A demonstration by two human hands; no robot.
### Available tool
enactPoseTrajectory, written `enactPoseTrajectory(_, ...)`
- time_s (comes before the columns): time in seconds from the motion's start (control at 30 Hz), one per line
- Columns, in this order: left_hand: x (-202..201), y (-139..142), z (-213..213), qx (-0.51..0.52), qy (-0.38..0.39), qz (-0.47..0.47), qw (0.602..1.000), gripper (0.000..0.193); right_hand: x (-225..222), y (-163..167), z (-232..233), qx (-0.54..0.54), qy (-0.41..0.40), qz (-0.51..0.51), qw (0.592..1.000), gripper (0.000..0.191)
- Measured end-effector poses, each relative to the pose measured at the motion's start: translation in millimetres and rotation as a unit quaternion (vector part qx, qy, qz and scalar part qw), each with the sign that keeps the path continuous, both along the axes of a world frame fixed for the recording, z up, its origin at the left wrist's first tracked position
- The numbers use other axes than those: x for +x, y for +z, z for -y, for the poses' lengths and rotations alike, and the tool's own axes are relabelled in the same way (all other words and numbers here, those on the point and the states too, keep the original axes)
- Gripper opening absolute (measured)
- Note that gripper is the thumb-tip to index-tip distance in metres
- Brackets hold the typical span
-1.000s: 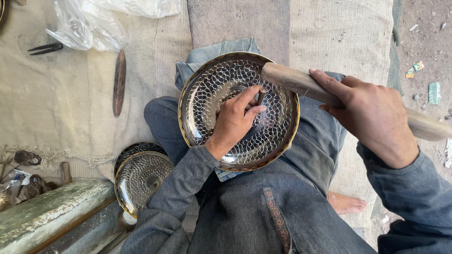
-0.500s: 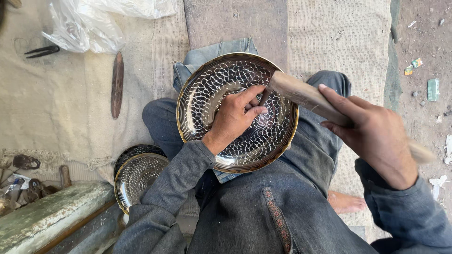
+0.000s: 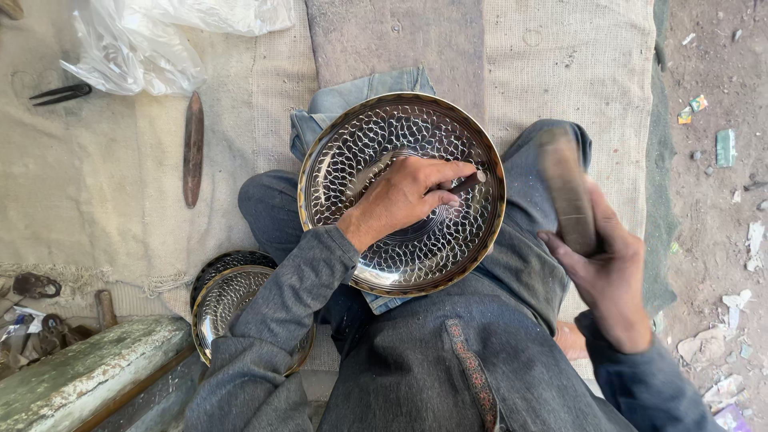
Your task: The person sits on the ground with a decorated brass plate resting on their lap. They hold a small punch against the plate's surface with one hand and strike it with a wooden mallet held in the other hand, repositioning the punch across the plate to work the pattern, then lift the punch away at the end.
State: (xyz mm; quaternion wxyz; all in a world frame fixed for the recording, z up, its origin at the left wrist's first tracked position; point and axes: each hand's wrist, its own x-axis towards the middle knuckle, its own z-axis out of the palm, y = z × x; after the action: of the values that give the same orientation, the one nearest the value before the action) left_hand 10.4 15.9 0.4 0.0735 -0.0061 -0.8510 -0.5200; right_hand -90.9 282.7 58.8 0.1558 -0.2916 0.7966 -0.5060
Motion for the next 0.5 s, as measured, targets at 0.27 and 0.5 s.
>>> enactPoseTrajectory(0.27,34.2,12.6,-7.8,-0.012,0.179,-0.054,0.982,0.043,10.7,-49.0,-30.4,0.073,-0.028,-0.006,0.997,0.075)
enactPoseTrajectory(0.5,107.6,7.5,-53.5,-0.047,0.472,-0.106,0.874,0.038,20.4,-80.3,-0.4,0.032,-0.038,0.105,0.993,0.068)
